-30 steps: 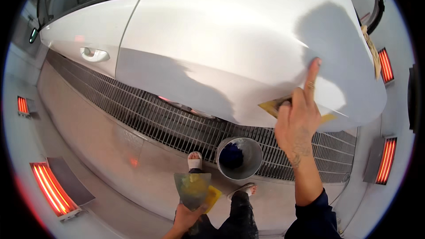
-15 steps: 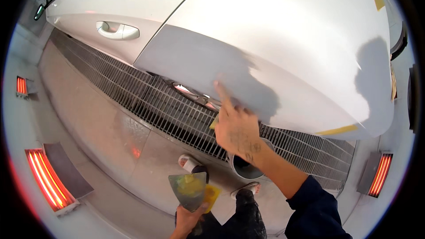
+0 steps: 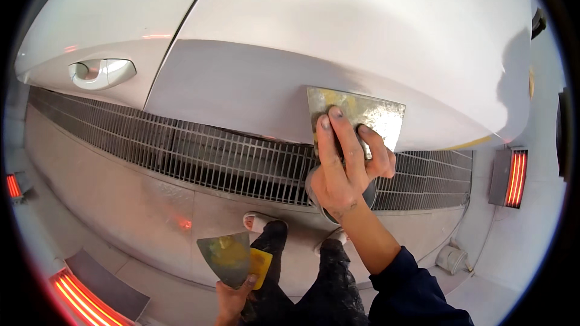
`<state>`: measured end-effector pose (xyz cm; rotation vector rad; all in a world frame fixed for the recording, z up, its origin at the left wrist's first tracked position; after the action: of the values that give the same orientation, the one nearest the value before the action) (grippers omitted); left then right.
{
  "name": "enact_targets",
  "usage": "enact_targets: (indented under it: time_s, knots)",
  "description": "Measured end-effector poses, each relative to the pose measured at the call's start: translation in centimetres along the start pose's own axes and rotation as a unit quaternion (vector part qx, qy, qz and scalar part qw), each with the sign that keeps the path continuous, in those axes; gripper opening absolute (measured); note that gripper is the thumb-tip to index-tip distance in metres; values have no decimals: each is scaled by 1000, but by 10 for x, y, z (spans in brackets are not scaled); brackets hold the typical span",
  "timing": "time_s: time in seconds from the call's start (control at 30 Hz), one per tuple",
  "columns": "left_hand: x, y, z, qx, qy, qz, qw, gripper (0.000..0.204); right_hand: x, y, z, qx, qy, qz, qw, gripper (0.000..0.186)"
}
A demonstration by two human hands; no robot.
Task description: The person applies yellow body filler to the rear quarter panel and trunk lid of a white car using a putty knife and a yellow sponge. The person spreads the filler across the exterior and interior surfaces of the trunk lid and the rear panel.
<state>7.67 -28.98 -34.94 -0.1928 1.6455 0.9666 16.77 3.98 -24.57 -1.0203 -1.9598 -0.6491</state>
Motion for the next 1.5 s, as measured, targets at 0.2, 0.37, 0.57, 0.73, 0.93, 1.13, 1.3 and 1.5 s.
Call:
enact_targets:
  time_s: [0.2, 0.37, 0.57, 0.73, 0.93, 1.13, 1.3, 1.5]
  knots:
    - [2, 11, -6, -10, -14, -7, 1000, 25, -8, -10, 9, -40, -36, 16, 998, 21]
    - [3, 11, -11, -23, -15, -12, 1000, 25, -6, -14, -2, 15, -16, 37, 999, 22]
    - [5, 9, -17, -24, -20, -21, 999, 26, 6, -13, 3, -12, -14, 19, 1000, 20]
    - [4, 17, -17, -26, -16, -13, 999, 26, -12, -20, 3, 0, -53, 34, 998, 19]
    - [2, 16, -22, -22, -20, -14, 999, 27, 4, -16, 0, -8, 11, 63, 998, 22]
    - [0, 16, -20, -20, -18, 0, 1000, 28, -7, -23, 11, -9, -36, 47, 998, 26]
    - [-9, 10, -18, -35, -15, -4, 999, 26, -16, -34, -6, 20, -111, 106, 988, 24]
    - [-37, 2, -16, -50, 1, -5, 999, 24, -14, -29, -30, 70, -49, 81, 993, 28]
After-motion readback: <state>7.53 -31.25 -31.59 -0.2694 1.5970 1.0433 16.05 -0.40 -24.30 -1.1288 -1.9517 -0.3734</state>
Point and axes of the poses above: each hand's wrist, its own x-axis towards the middle knuckle, its own z-axis out of the palm, y = z × x, the point moved 5 cm from there along x, towards the middle knuckle, and after that the axes turned 5 degrees about -x, right-handed, at the moved point
